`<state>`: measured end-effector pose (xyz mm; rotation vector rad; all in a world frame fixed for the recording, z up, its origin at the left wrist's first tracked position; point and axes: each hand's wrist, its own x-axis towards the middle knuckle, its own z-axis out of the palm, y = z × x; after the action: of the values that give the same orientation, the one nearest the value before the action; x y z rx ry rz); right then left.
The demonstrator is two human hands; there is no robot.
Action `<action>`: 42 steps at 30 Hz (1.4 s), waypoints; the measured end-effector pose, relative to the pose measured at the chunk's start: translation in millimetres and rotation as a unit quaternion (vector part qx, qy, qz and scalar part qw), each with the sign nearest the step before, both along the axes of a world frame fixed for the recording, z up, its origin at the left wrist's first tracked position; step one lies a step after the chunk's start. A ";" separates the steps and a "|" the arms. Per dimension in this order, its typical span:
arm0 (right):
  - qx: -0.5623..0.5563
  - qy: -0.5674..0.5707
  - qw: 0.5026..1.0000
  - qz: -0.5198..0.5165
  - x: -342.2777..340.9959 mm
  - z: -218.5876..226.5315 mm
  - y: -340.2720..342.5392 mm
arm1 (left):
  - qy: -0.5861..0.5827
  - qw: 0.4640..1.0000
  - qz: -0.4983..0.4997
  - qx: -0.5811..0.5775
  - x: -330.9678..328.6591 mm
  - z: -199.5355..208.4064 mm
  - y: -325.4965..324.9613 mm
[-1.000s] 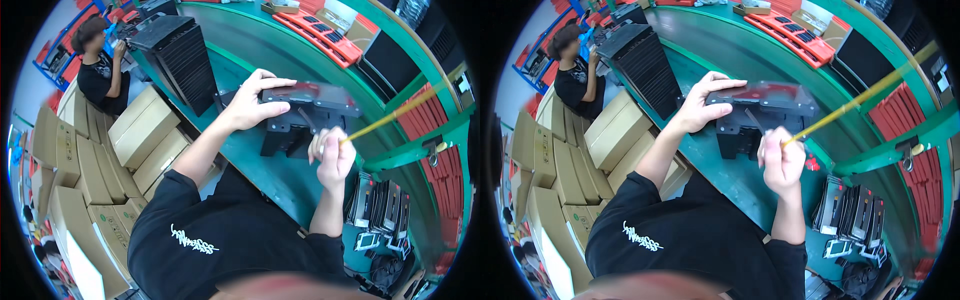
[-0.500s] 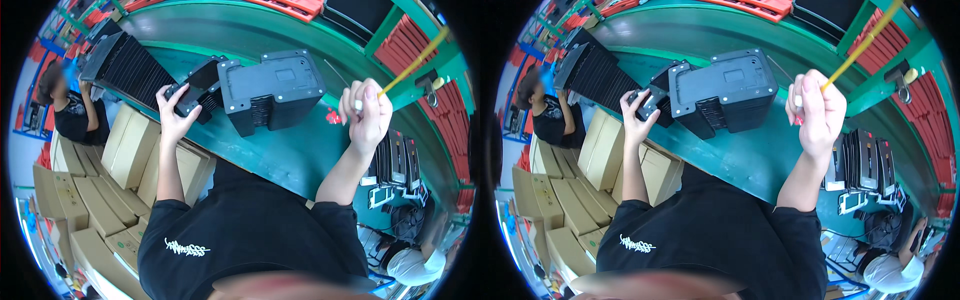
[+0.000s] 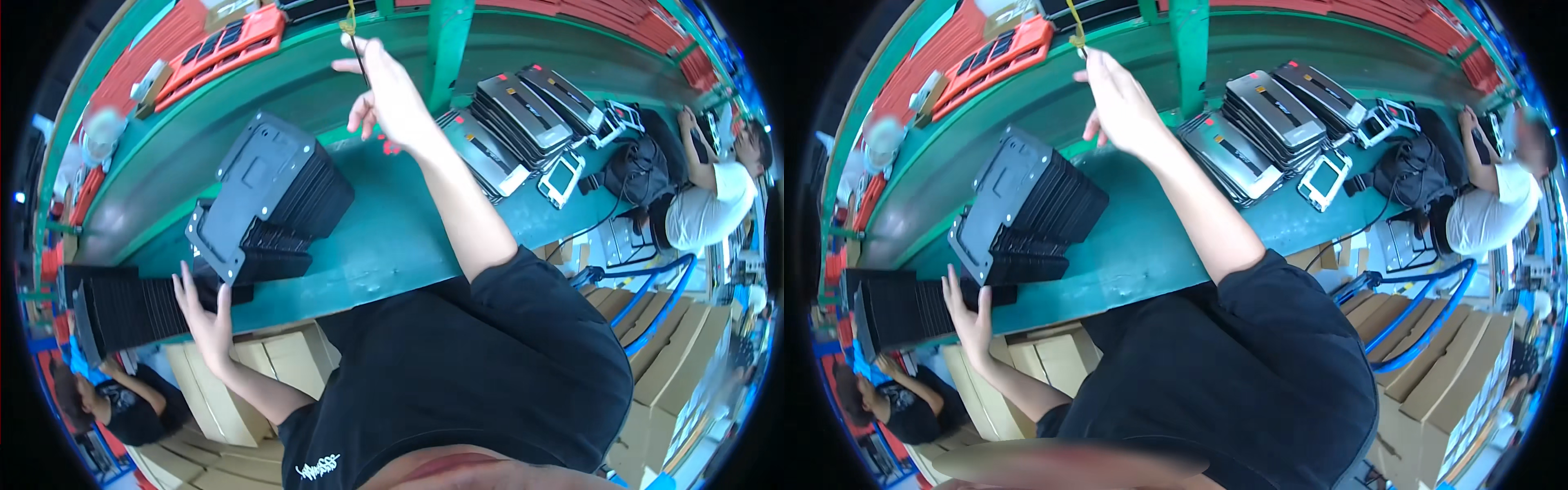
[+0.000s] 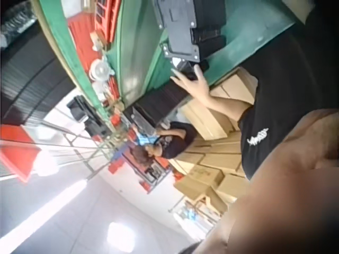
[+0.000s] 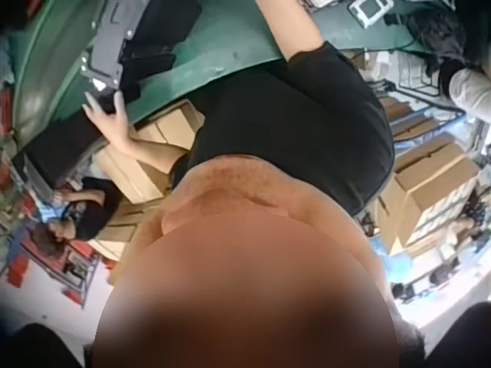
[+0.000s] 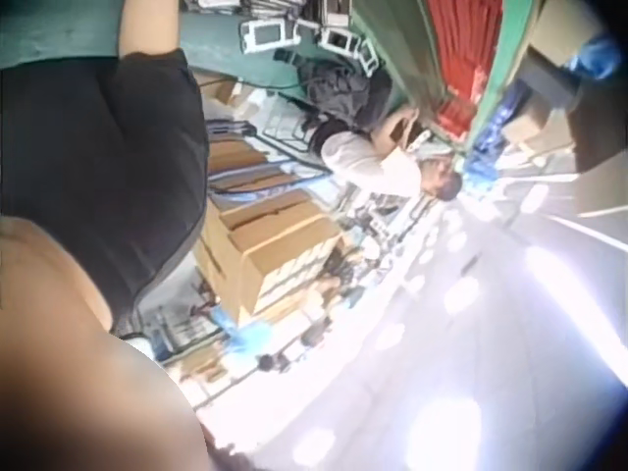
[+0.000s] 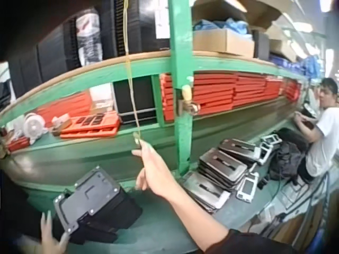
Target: Assemble plastic housings and electronic modules on a production line.
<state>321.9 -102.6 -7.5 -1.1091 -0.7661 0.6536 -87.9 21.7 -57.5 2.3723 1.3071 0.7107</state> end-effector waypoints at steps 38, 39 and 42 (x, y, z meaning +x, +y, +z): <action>-0.551 -0.535 0.546 -0.336 144.5 -119.0 -318.0 | -0.352 0.688 -0.404 -0.490 157.7 -50.0 -137.4; -0.607 -0.532 0.510 -0.297 146.0 -117.7 -316.4 | -0.349 0.686 -0.405 -0.494 150.6 -48.5 -135.2; -0.542 -0.616 0.523 -0.233 139.1 -120.3 -310.3 | -0.359 0.695 -0.383 -0.491 126.5 -46.7 -130.1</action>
<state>461.0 -412.8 -127.7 -2.9709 -1.1398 -0.4396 38.6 -108.4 -104.2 1.2557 0.1339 0.3935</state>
